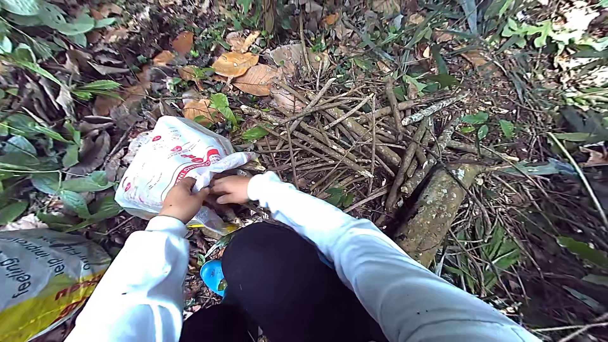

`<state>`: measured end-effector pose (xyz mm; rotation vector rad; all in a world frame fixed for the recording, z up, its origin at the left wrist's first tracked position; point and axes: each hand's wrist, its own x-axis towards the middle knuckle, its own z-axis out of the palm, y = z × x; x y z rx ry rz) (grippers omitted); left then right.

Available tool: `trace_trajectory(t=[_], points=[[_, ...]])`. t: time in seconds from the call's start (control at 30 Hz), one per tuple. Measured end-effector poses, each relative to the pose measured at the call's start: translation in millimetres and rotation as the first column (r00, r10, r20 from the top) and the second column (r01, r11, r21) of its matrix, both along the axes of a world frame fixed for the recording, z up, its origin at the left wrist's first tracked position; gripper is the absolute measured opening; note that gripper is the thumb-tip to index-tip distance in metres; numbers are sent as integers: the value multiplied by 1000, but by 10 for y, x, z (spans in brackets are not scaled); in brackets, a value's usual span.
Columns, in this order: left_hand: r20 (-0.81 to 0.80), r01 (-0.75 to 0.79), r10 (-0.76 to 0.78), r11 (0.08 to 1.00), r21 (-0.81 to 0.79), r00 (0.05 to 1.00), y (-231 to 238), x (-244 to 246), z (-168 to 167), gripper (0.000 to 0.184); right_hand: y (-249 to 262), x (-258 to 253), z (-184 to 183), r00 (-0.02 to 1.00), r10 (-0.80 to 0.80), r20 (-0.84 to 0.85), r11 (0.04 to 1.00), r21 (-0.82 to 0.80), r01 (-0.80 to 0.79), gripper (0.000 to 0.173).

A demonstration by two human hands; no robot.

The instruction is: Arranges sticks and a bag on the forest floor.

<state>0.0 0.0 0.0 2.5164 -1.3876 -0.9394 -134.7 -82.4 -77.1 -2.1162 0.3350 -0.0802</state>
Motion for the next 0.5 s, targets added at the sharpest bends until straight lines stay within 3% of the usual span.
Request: trace_trajectory(t=[0.07, 0.1, 0.17, 0.2, 0.23, 0.27, 0.33, 0.4, 0.43, 0.5], points=[[-16, 7, -7, 1000, 29, 1000, 27, -4, -6, 35, -139, -584, -101, 921, -355, 159, 920, 234, 314, 28], [-20, 8, -7, 999, 49, 1000, 36, -5, -15, 36, -250, -834, -204, 824, -555, 116, 802, 338, 493, 29], [-21, 6, -4, 996, 92, 1000, 28, -33, -39, 38, -561, -1204, -571, 537, -835, -122, 477, 328, 816, 34], [-15, 4, -2, 994, 112, 1000, 13, -60, -41, 40, -691, -1318, -819, 423, -871, -251, 355, 274, 894, 36], [-9, 1, 0, 992, 126, 1000, -7, -86, -33, 40, -770, -1376, -1072, 376, -852, -365, 311, 224, 923, 37], [-4, -3, 4, 991, 137, 1000, -28, -105, -21, 41, -800, -1376, -1345, 386, -807, -447, 337, 189, 922, 39], [-1, -8, 8, 988, 152, 1000, -53, -130, -4, 41, -771, -1276, -1777, 461, -677, -574, 478, 133, 868, 51], [-3, -4, 5, 988, 155, 1000, -59, -126, -6, 40, -693, -1131, -1845, 473, -556, -684, 576, 93, 812, 61], [-6, -3, 4, 989, 151, 1000, -57, -110, -16, 40, -659, -1074, -1835, 440, -570, -694, 566, 56, 822, 61], [-12, -4, 6, 991, 134, 1000, -57, -82, -42, 38, -670, -1041, -1703, 349, -694, -630, 460, -15, 888, 53]])
